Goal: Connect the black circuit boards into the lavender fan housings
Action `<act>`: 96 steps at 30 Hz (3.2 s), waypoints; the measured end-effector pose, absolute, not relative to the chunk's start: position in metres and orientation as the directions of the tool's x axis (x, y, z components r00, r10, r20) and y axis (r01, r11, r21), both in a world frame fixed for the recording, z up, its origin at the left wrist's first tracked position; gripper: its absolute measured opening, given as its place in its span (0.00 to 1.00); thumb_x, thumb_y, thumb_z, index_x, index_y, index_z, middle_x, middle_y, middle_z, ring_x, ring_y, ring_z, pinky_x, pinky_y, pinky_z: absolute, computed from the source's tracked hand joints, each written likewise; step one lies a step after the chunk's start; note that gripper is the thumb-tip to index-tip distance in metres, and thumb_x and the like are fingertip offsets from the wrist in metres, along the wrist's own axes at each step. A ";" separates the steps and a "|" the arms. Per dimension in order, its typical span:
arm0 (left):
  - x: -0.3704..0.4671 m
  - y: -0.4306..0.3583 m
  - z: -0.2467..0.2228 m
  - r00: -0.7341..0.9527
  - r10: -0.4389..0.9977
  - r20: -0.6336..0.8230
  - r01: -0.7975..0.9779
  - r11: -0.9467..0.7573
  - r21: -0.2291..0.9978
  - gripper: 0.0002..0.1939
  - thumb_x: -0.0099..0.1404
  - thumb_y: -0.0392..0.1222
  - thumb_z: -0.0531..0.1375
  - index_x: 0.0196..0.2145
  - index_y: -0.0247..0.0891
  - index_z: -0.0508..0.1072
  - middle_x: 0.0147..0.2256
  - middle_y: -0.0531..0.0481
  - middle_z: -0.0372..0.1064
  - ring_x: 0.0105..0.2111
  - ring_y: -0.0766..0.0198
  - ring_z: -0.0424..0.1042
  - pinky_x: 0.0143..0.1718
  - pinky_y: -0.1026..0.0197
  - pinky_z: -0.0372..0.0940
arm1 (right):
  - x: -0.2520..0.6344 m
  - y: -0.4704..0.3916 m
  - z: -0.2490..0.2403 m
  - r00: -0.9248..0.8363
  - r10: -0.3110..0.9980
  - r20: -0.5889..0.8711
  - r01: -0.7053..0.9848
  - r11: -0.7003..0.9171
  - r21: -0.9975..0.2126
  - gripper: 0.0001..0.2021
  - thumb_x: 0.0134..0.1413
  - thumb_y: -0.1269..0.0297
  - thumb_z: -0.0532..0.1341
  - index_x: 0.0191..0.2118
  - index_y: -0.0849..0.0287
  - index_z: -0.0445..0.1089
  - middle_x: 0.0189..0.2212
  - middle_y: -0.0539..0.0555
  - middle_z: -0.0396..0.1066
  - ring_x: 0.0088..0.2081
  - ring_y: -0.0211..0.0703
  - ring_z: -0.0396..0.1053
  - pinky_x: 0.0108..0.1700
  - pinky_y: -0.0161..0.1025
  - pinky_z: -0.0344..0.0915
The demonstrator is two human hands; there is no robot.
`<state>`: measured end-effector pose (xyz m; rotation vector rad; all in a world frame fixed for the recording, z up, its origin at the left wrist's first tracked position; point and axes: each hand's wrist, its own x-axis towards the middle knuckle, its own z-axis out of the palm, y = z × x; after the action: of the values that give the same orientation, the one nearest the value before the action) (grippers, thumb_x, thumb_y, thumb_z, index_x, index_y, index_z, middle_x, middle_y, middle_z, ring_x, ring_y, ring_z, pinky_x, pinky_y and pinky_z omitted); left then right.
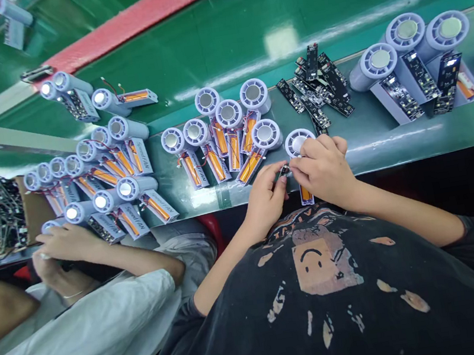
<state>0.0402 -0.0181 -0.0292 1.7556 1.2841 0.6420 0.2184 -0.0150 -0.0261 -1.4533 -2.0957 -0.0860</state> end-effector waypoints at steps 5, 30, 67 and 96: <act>0.041 -0.021 -0.025 0.380 0.924 0.053 0.577 -0.281 0.767 0.16 0.72 0.36 0.52 0.54 0.37 0.71 0.49 0.43 0.72 0.47 0.59 0.74 0.53 0.50 0.70 | 0.218 -0.016 -0.027 -0.244 0.834 0.494 0.874 0.410 -0.262 0.12 0.62 0.65 0.61 0.27 0.53 0.74 0.28 0.51 0.67 0.38 0.47 0.56 0.41 0.46 0.43; 0.030 -0.024 -0.030 0.447 0.875 -0.185 0.392 -0.007 0.920 0.19 0.69 0.33 0.52 0.54 0.41 0.70 0.53 0.44 0.68 0.32 0.69 0.75 0.40 0.59 0.73 | 0.254 -0.012 -0.034 0.037 0.997 -0.073 -0.100 -0.069 -0.993 0.09 0.51 0.57 0.69 0.36 0.54 0.77 0.31 0.49 0.74 0.28 0.34 0.69 0.34 0.38 0.71; 0.048 -0.022 -0.017 0.362 0.919 -0.156 0.271 0.056 0.961 0.09 0.71 0.45 0.57 0.39 0.38 0.71 0.59 0.40 0.61 0.38 0.65 0.74 0.23 0.68 0.70 | 0.237 -0.024 -0.028 -0.365 0.770 0.524 0.565 0.630 -0.533 0.09 0.65 0.68 0.57 0.39 0.55 0.76 0.35 0.53 0.75 0.38 0.42 0.69 0.41 0.42 0.64; 0.049 -0.031 -0.031 0.399 0.917 0.022 0.225 -0.121 0.967 0.24 0.70 0.35 0.55 0.62 0.47 0.65 0.56 0.43 0.62 0.35 0.70 0.73 0.39 0.60 0.76 | 0.231 -0.016 -0.030 -0.226 0.831 0.508 0.704 0.500 -0.505 0.11 0.65 0.66 0.58 0.30 0.58 0.73 0.29 0.53 0.71 0.36 0.43 0.65 0.40 0.42 0.58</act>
<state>0.0493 -0.0308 -0.0311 1.6062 1.0337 0.8253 0.2309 -0.0161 -0.0297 -1.2594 -1.9883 0.2147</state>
